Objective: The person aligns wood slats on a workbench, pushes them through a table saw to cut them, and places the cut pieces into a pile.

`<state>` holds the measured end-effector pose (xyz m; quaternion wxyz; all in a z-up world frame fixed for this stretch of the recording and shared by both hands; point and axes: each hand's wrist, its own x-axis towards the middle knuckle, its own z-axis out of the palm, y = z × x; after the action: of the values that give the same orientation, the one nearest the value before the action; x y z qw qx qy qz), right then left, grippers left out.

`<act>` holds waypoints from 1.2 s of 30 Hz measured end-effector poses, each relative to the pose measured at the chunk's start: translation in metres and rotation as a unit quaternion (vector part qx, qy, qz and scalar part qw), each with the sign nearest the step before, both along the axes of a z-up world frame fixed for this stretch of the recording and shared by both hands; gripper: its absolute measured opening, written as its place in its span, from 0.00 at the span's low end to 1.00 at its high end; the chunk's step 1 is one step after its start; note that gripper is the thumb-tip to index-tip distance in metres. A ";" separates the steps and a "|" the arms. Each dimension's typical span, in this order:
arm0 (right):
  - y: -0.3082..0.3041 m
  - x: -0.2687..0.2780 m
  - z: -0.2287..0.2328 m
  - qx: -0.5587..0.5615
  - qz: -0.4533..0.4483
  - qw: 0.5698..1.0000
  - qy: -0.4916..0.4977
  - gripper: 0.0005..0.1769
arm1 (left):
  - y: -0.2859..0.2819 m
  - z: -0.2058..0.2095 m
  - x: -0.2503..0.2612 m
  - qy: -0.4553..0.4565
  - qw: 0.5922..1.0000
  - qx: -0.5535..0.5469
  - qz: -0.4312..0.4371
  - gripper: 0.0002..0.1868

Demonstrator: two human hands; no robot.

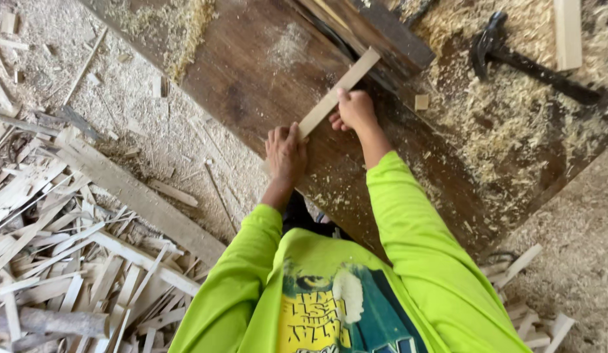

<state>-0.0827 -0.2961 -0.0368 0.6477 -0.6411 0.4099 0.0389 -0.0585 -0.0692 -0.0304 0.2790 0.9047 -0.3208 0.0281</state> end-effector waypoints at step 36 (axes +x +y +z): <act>0.047 0.056 0.035 -0.130 0.166 0.977 -0.028 0.31 | 0.040 -0.013 0.058 -0.004 0.995 -0.100 0.032 0.16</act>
<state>-0.0266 -0.2496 -0.0013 0.5543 -0.7799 0.2810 0.0743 -0.0009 -0.0297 -0.0437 0.3654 0.8821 -0.2884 0.0721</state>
